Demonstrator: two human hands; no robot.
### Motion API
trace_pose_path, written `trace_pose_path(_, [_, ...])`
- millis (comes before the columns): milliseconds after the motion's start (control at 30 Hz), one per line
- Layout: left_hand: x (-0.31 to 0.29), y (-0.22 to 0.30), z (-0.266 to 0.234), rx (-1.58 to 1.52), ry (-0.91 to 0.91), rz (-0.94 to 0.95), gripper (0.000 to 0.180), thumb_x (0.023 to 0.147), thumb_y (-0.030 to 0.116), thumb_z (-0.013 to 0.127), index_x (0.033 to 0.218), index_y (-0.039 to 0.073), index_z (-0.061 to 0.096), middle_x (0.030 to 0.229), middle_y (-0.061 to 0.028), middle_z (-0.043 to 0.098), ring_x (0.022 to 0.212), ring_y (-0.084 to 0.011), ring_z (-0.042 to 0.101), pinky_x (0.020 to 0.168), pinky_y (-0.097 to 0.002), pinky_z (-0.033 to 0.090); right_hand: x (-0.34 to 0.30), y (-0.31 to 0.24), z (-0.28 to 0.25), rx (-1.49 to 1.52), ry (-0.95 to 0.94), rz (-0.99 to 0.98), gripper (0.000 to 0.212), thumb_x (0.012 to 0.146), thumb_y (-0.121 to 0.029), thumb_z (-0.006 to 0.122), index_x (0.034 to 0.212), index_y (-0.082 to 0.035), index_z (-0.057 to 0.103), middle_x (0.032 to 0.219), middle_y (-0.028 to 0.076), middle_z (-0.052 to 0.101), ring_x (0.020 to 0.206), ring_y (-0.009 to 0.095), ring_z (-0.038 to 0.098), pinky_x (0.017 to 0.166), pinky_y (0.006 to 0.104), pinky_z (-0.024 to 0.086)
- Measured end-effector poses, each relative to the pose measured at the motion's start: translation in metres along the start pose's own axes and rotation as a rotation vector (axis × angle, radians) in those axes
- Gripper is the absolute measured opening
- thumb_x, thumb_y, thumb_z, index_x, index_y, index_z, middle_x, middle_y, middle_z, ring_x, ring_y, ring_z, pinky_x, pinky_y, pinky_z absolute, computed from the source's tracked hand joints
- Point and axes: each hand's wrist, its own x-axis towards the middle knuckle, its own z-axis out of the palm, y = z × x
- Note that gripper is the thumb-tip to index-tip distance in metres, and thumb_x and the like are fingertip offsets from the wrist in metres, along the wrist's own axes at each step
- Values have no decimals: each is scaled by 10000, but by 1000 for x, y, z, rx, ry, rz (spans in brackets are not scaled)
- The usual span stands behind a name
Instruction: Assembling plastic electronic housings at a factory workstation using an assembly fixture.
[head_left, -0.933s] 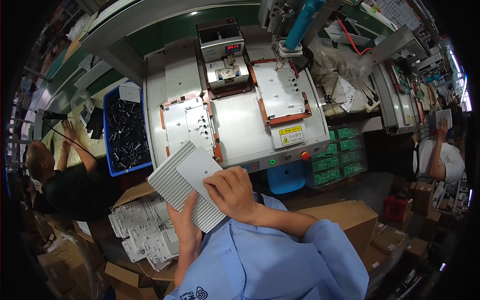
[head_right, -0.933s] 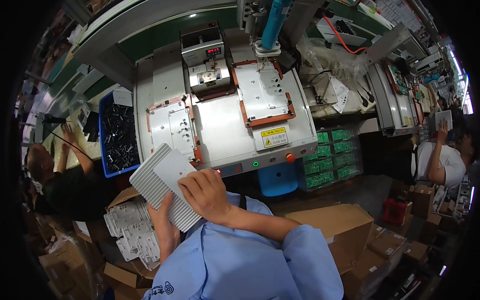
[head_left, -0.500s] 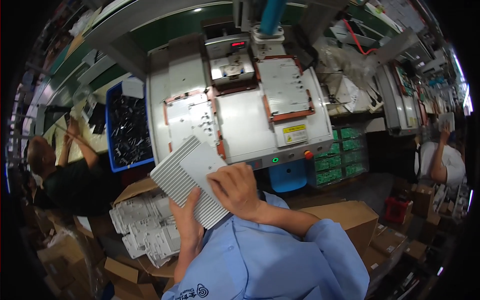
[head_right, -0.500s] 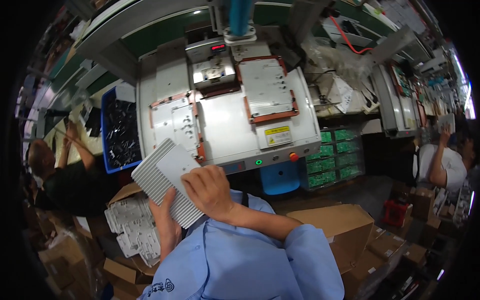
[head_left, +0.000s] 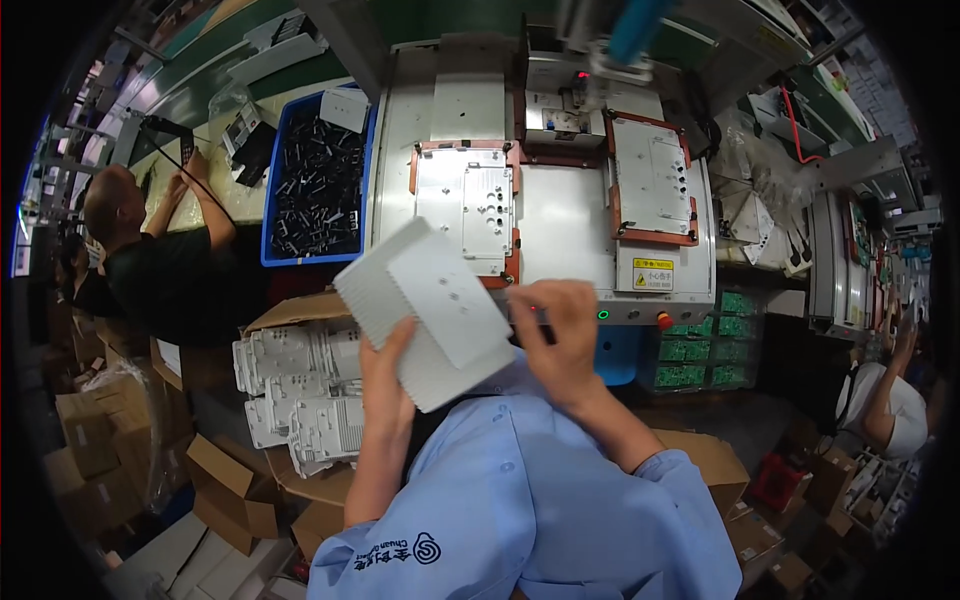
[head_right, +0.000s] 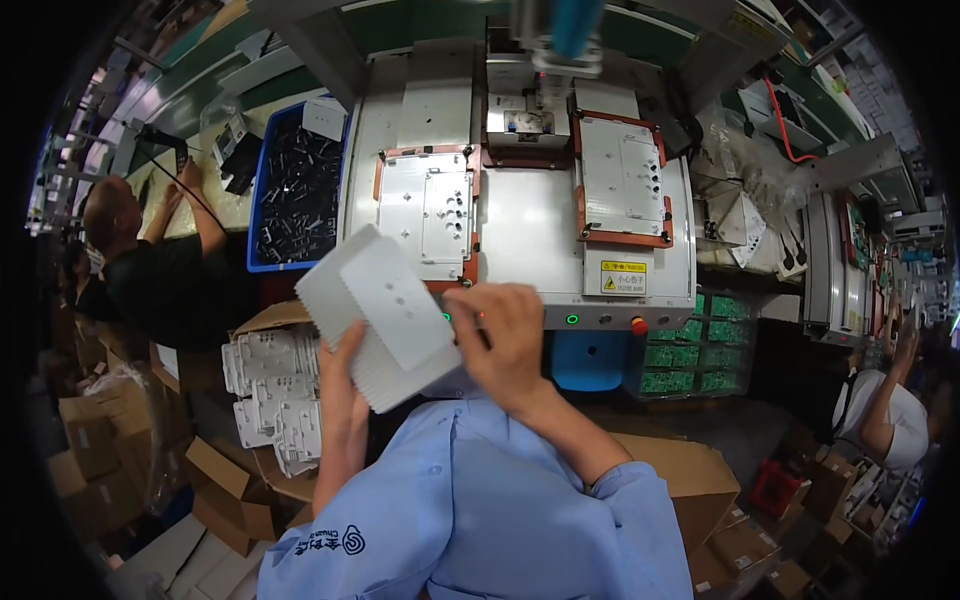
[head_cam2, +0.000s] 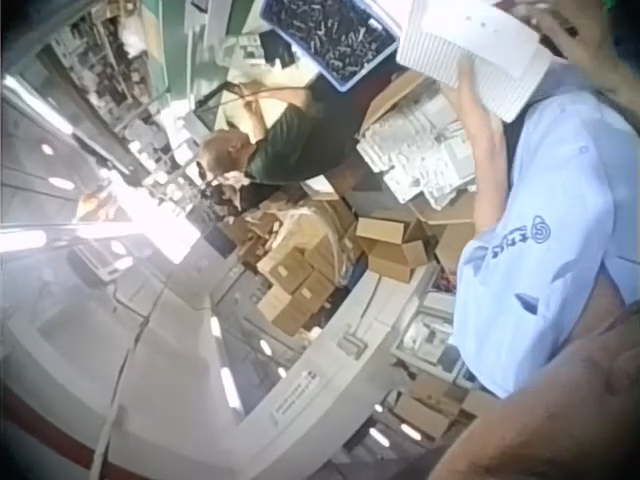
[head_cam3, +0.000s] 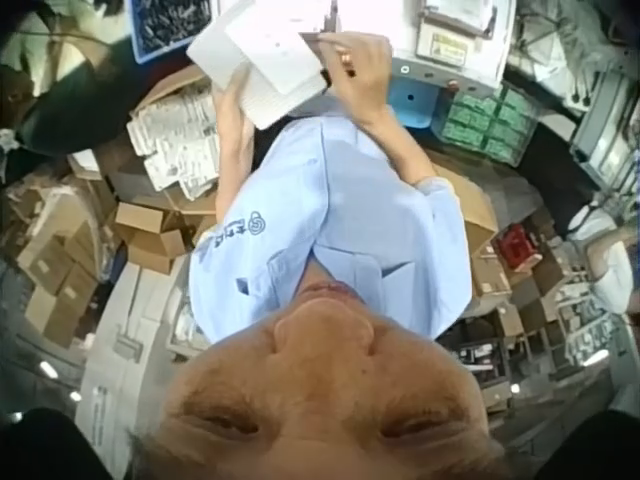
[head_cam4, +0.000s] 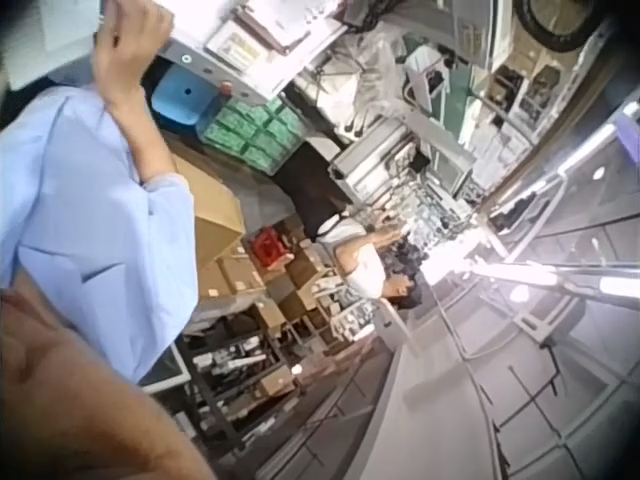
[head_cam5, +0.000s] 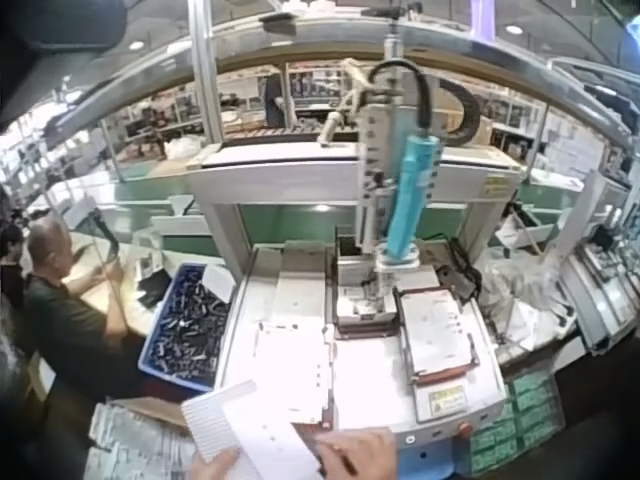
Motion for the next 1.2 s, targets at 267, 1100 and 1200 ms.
trace_pose_path(267, [17, 32, -76, -161, 186, 74, 564, 875, 75, 649, 1363, -7, 379, 1245, -166, 522, 1120, -259, 572, 949, -366, 510, 2, 64, 6, -83, -84, 180, 115, 862, -92, 633, 928, -2, 660, 878, 101, 628, 858, 241, 562, 786, 339, 435])
trace_pose_path(1100, [13, 27, -74, -147, 178, 84, 456, 882, 40, 630, 1288, -7, 428, 1187, -157, 559, 1043, -229, 609, 884, -329, 542, 48, 68, 47, -289, -428, 539, 383, 946, -346, 523, 1049, 13, 606, 868, 192, 663, 805, 335, 655, 721, 410, 499])
trace_pose_path(1200, [17, 28, -64, -98, 126, 89, 447, 885, 41, 627, 1284, -12, 431, 1178, -152, 563, 1044, -222, 608, 879, -322, 540, 92, 103, 80, -348, -140, 490, 421, 964, -396, 483, 996, 2, 617, 887, 203, 657, 819, 373, 646, 702, 439, 492])
